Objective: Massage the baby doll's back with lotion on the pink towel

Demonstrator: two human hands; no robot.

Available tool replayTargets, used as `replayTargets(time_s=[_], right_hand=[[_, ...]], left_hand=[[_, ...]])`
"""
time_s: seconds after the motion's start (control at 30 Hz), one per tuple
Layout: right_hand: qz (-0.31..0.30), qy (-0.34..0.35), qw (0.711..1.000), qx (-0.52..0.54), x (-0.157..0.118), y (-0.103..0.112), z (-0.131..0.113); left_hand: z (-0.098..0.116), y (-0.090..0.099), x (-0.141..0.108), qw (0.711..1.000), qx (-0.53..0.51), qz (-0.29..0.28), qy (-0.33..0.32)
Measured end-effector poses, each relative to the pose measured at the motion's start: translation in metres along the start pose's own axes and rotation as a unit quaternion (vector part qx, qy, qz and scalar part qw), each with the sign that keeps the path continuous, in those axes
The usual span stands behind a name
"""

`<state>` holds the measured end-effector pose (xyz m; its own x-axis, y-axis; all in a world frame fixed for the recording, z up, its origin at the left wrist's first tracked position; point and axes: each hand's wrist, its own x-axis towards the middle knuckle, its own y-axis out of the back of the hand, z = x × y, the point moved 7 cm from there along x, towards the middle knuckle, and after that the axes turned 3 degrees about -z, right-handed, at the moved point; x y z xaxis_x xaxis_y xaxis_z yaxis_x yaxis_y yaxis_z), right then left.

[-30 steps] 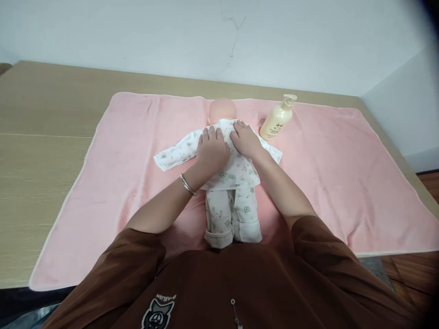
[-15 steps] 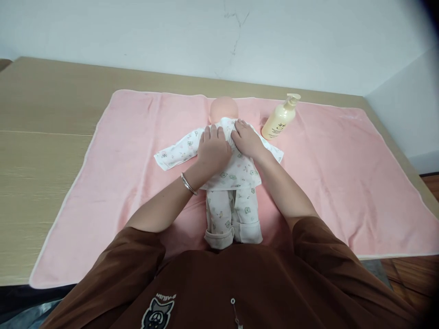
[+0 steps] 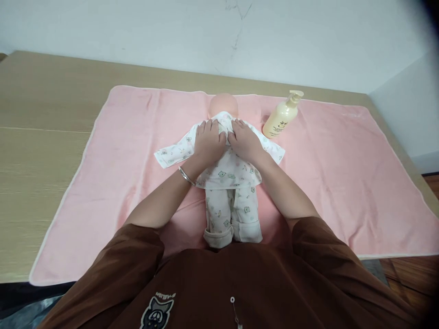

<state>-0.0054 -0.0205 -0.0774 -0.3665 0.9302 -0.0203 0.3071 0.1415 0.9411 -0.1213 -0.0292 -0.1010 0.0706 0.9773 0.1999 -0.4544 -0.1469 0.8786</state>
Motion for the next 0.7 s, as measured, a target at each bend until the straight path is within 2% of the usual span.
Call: replayTargets(time_s=[0.1,0.23,0.53,0.7], right_hand=[[0.007,-0.007,1.0,-0.002,0.011,-0.002,0.01],[0.003,0.002,1.0,-0.007,0.015,-0.003,0.012],[0.008,0.042,0.998,0.046,0.012,0.01,0.022],[0.015,0.028,0.999,-0.016,0.003,0.007,0.006]], left_hand=[[0.0,-0.001,-0.001,1.0,-0.006,0.009,-0.003],[0.002,0.003,-0.002,1.0,0.001,0.014,0.002],[0.03,0.017,-0.024,0.999,0.046,-0.01,-0.004],[0.014,0.016,-0.005,0.999,0.036,-0.03,-0.015]])
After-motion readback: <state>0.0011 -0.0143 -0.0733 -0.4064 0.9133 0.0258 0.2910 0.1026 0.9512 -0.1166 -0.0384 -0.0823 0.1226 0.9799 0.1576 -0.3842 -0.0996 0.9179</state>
